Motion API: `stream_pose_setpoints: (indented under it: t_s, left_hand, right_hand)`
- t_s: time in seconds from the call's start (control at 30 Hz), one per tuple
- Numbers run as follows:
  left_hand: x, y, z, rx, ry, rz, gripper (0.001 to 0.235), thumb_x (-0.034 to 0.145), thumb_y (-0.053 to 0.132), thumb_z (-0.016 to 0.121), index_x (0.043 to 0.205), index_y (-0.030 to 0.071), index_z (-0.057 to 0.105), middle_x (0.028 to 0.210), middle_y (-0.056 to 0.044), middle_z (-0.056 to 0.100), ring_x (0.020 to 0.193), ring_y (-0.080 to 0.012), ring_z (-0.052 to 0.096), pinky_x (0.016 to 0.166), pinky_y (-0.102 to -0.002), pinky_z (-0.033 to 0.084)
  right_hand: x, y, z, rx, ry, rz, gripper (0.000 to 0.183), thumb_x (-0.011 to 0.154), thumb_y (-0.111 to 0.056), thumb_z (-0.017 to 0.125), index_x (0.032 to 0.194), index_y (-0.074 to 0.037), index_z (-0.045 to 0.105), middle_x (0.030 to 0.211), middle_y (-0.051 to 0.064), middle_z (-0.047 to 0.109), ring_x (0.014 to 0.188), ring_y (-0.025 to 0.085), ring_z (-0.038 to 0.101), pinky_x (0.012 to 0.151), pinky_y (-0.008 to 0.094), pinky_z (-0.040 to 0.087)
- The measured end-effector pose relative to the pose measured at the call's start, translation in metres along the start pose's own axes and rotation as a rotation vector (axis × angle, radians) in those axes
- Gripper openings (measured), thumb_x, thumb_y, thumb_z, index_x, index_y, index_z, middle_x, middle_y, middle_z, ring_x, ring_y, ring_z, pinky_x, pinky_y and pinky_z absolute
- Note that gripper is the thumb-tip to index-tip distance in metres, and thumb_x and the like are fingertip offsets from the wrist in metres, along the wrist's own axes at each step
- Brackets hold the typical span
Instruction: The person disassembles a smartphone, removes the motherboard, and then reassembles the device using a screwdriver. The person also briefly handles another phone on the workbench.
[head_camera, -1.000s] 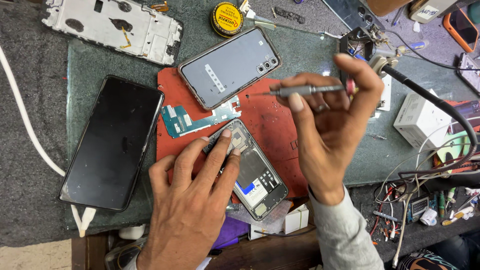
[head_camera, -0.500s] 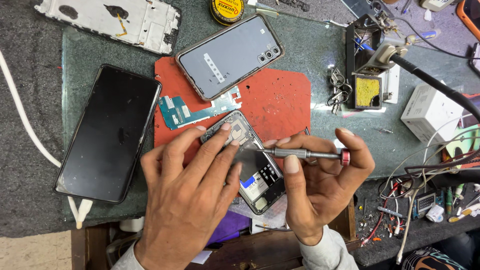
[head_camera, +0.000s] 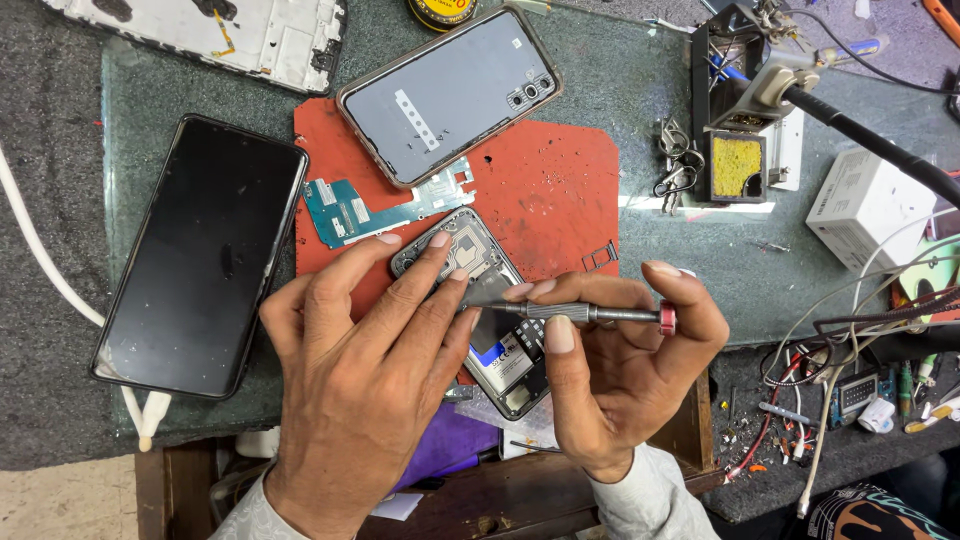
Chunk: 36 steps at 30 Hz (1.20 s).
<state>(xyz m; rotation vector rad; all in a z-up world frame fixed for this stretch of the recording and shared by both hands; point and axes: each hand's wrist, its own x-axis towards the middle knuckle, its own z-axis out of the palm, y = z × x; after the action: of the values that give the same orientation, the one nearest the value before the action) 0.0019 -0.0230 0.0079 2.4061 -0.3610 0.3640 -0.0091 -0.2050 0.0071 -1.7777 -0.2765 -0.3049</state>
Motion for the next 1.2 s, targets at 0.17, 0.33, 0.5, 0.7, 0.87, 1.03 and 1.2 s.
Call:
stream_pose_setpoints:
  t_s: [0.17, 0.33, 0.5, 0.7, 0.87, 1.03, 1.2]
  left_hand:
    - [-0.0006, -0.0008, 0.0011, 0.001, 0.019, 0.009, 0.031, 0.093, 0.024, 0.077, 0.118, 0.005, 0.077, 0.131, -0.003, 0.072, 0.131, -0.0242, 0.048, 0.103, -0.046, 0.03]
    - [-0.0009, -0.0018, 0.0005, 0.001, 0.02, 0.023, 0.032, 0.093, 0.025, 0.077, 0.119, 0.005, 0.077, 0.13, -0.002, 0.072, 0.132, -0.0232, 0.048, 0.101, -0.046, 0.03]
    - [-0.0009, -0.0023, 0.0016, -0.008, 0.019, 0.015, 0.031, 0.093, 0.025, 0.077, 0.118, 0.006, 0.078, 0.131, -0.001, 0.072, 0.131, -0.0227, 0.048, 0.102, -0.045, 0.03]
    - [-0.0011, -0.003, 0.0024, -0.002, 0.01, 0.017, 0.031, 0.093, 0.026, 0.077, 0.118, 0.006, 0.078, 0.132, -0.002, 0.071, 0.13, -0.0236, 0.048, 0.101, -0.045, 0.03]
    - [-0.0015, -0.0033, 0.0028, -0.003, 0.004, 0.015, 0.032, 0.093, 0.026, 0.077, 0.118, 0.006, 0.077, 0.133, -0.002, 0.071, 0.131, -0.0237, 0.048, 0.101, -0.045, 0.03]
    - [-0.0024, -0.0033, 0.0037, -0.006, 0.003, 0.01, 0.032, 0.093, 0.026, 0.077, 0.118, 0.007, 0.077, 0.132, -0.001, 0.071, 0.13, -0.0235, 0.048, 0.102, -0.045, 0.029]
    - [-0.0029, -0.0035, 0.0046, -0.006, 0.0, 0.013, 0.032, 0.093, 0.027, 0.077, 0.118, 0.007, 0.077, 0.133, -0.001, 0.071, 0.13, -0.0238, 0.048, 0.101, -0.045, 0.029]
  right_hand:
    - [0.0004, 0.0003, 0.0007, 0.006, 0.001, -0.009, 0.057, 0.108, 0.012, 0.055, 0.15, -0.011, 0.022, 0.117, 0.025, 0.064, 0.104, 0.029, 0.073, 0.099, 0.041, 0.064]
    - [0.0002, -0.0005, 0.0003, -0.002, 0.003, -0.001, 0.057, 0.108, 0.012, 0.055, 0.149, -0.01, 0.022, 0.116, 0.025, 0.064, 0.103, 0.029, 0.073, 0.099, 0.043, 0.065]
    - [-0.0006, -0.0014, 0.0001, 0.001, 0.0, 0.002, 0.058, 0.108, 0.011, 0.055, 0.15, -0.011, 0.022, 0.115, 0.024, 0.064, 0.104, 0.028, 0.072, 0.102, 0.044, 0.064]
    - [-0.0013, -0.0024, -0.001, -0.013, -0.016, -0.013, 0.06, 0.108, 0.012, 0.055, 0.151, -0.013, 0.021, 0.115, 0.023, 0.064, 0.104, 0.028, 0.072, 0.104, 0.046, 0.063]
    - [-0.0017, -0.0029, -0.0013, -0.003, -0.02, -0.004, 0.061, 0.108, 0.012, 0.055, 0.151, -0.014, 0.022, 0.116, 0.024, 0.064, 0.105, 0.028, 0.071, 0.105, 0.047, 0.063]
    - [-0.0018, -0.0032, -0.0023, -0.02, -0.026, -0.003, 0.06, 0.108, 0.012, 0.054, 0.151, -0.015, 0.021, 0.117, 0.024, 0.064, 0.105, 0.028, 0.071, 0.104, 0.047, 0.063]
    - [-0.0018, -0.0034, -0.0024, -0.023, -0.016, 0.003, 0.06, 0.108, 0.012, 0.054, 0.15, -0.015, 0.021, 0.117, 0.024, 0.063, 0.105, 0.028, 0.071, 0.103, 0.046, 0.063]
